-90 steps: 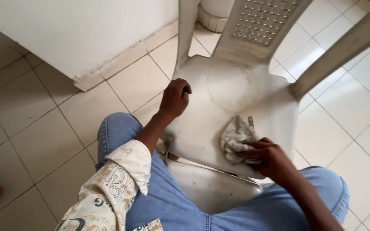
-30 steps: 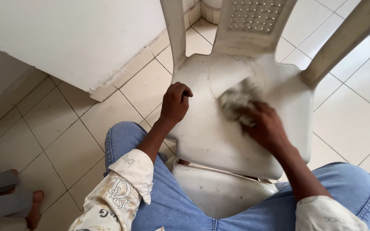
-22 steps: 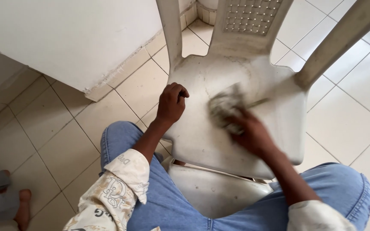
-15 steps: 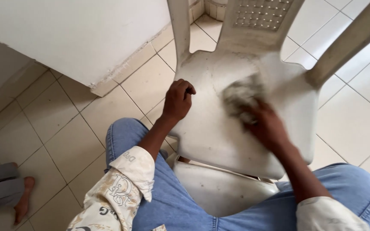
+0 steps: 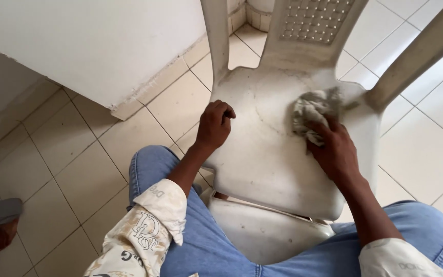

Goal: Cleaning a white plastic chair using a cloth.

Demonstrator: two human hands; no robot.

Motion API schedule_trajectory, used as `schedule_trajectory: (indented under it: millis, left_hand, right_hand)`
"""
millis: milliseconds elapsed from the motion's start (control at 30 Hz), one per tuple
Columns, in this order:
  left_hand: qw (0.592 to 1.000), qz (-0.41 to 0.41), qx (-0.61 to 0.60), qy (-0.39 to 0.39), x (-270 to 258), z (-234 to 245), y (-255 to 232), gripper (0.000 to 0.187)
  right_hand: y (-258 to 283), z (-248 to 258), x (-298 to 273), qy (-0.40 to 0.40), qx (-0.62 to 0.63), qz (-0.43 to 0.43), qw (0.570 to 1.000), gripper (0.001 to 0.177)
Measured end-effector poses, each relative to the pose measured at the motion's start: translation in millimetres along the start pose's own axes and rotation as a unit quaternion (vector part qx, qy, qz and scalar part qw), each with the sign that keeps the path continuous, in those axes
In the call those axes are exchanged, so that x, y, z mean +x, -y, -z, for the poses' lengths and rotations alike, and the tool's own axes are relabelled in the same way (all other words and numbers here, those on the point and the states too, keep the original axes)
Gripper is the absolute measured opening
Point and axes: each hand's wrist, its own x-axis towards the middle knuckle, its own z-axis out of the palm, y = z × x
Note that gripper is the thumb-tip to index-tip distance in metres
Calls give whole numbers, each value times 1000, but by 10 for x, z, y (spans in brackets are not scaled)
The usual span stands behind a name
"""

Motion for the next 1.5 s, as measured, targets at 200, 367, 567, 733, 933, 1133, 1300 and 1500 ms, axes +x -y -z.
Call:
schedule_trajectory:
  millis: [200,367,567,733,933,1133,1300,1500]
  left_hand:
    - [1000,18,-3,10,24,-60,-37,15]
    - [1000,22,-6,12,11,-19,-26,15]
    - [999,36,-7,20,21,-36,-36,17]
    - [999,36,5,20,10,-65,5,17]
    - [999,39,2,21,24,-34,-30,16]
    - [999,29,19,18,20,-52,-13,16]
    - [999,29,6,12,8,-33,-22,16]
    - [1000,26,5,7,8,-21,-35,14]
  right_hand:
    - [291,-76,-97,83,75,61,992,55]
    - [180,-47,5,104,70,132,983,50]
    - [65,71,-34,-6,-16,-76,997,55]
    - [241,-150,-94,90,83,87,989,62]
    - [64,14,32,-42,-71,74,994,69]
    - [188,-115,-87,47,8,25,999,55]
    - [215,-179,-45,132,87,99,982,58]
    - [40,-149,2,44,41,16,998,60]
